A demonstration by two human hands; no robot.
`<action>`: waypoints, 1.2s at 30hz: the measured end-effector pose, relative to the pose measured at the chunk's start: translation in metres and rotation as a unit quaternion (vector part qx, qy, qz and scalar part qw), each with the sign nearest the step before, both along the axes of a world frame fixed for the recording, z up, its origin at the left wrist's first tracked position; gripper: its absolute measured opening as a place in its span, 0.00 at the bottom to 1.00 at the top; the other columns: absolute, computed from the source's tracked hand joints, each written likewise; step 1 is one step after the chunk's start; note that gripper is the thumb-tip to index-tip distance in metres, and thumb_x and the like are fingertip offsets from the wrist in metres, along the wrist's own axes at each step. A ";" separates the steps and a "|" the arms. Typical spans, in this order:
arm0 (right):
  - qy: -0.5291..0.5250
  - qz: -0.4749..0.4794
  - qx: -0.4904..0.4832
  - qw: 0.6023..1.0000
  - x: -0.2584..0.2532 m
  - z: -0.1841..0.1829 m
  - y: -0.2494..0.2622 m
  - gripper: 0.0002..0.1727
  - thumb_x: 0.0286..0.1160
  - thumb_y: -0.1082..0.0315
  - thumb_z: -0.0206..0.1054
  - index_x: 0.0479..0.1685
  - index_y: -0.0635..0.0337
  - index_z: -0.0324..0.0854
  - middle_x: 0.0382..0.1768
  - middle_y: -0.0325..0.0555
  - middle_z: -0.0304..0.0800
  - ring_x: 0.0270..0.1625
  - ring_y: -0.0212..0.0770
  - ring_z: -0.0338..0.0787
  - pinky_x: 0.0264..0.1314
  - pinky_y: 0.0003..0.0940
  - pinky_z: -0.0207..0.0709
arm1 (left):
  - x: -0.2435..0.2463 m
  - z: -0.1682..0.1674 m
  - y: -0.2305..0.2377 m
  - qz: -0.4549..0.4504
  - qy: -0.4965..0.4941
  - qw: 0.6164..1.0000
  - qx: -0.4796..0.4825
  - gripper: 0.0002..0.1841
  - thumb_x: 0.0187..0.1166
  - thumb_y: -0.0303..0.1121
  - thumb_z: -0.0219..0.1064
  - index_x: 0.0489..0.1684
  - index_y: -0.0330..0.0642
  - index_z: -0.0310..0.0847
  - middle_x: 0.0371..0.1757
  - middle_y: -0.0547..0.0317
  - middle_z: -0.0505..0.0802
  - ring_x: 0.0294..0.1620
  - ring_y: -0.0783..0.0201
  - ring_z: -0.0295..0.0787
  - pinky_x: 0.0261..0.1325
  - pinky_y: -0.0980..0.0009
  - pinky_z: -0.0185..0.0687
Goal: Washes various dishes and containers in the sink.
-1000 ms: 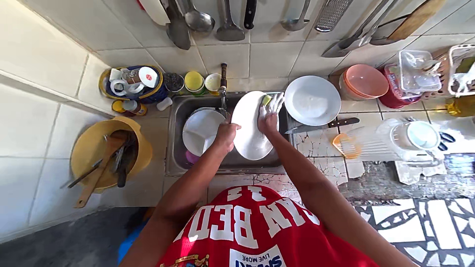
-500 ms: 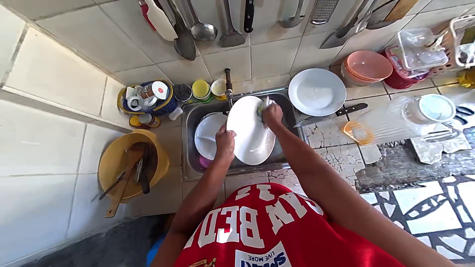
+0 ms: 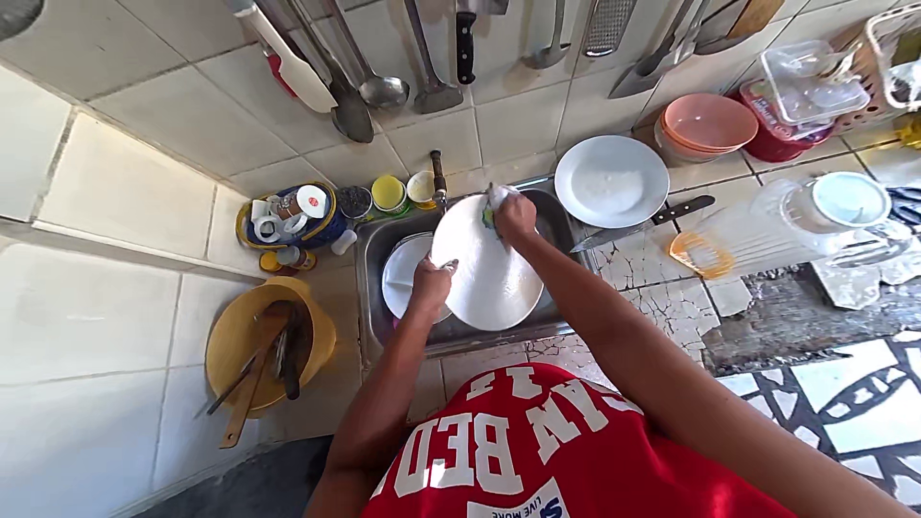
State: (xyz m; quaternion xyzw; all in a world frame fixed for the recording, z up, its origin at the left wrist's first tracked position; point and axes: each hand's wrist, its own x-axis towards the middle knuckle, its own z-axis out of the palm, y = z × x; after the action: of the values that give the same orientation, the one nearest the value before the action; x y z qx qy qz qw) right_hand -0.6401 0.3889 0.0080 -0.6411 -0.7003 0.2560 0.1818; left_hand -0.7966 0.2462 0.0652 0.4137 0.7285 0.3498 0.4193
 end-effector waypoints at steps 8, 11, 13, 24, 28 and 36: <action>0.074 0.095 0.189 0.975 -0.011 0.003 -0.012 0.17 0.79 0.64 0.63 0.57 0.67 0.89 0.57 0.63 0.93 0.62 0.63 0.91 0.65 0.63 0.81 | 0.018 0.006 0.005 -0.012 0.142 0.990 0.013 0.20 0.88 0.40 0.63 0.62 0.28 0.80 0.54 0.34 0.90 0.58 0.43 0.88 0.65 0.43 0.79; 0.037 -0.023 -0.018 0.999 0.012 -0.015 0.006 0.24 0.88 0.56 0.53 0.63 0.66 0.85 0.61 0.65 0.90 0.65 0.67 0.89 0.63 0.71 0.78 | 0.025 -0.011 -0.008 0.066 0.126 0.989 0.049 0.22 0.88 0.38 0.63 0.67 0.25 0.77 0.58 0.33 0.89 0.63 0.46 0.87 0.71 0.49 0.78; 0.022 -0.008 -0.014 1.000 0.015 -0.019 0.005 0.26 0.91 0.55 0.48 0.61 0.67 0.86 0.60 0.65 0.91 0.65 0.66 0.89 0.63 0.69 0.79 | 0.020 -0.009 -0.007 0.046 0.098 0.994 0.004 0.24 0.85 0.35 0.66 0.72 0.25 0.73 0.65 0.33 0.87 0.70 0.47 0.84 0.76 0.51 0.75; 0.034 0.110 0.032 0.993 0.009 -0.011 -0.012 0.19 0.80 0.64 0.62 0.56 0.73 0.86 0.57 0.70 0.91 0.63 0.70 0.89 0.63 0.70 0.78 | 0.031 -0.017 -0.008 0.064 0.092 0.993 0.024 0.16 0.88 0.36 0.63 0.58 0.29 0.83 0.51 0.39 0.91 0.55 0.51 0.89 0.64 0.50 0.81; -0.015 0.043 -0.055 0.997 0.019 -0.030 -0.005 0.26 0.90 0.56 0.48 0.55 0.68 0.86 0.57 0.66 0.91 0.64 0.67 0.90 0.61 0.70 0.79 | 0.028 -0.017 -0.018 0.073 0.007 0.997 -0.031 0.21 0.87 0.32 0.64 0.72 0.29 0.75 0.67 0.37 0.87 0.70 0.50 0.84 0.74 0.53 0.77; 0.085 0.306 0.268 0.909 -0.019 -0.004 -0.033 0.16 0.81 0.65 0.61 0.49 0.68 0.90 0.52 0.63 0.94 0.57 0.63 0.93 0.62 0.60 0.83 | 0.027 -0.006 -0.009 0.023 0.015 0.999 -0.016 0.17 0.86 0.33 0.65 0.66 0.31 0.80 0.64 0.42 0.89 0.66 0.55 0.85 0.73 0.55 0.78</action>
State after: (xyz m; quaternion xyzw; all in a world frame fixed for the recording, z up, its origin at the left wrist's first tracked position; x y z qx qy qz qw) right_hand -0.6588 0.3558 0.0035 -0.2981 -0.8864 0.1555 0.3183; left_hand -0.7696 0.2374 0.0593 0.3956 0.7496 0.3408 0.4067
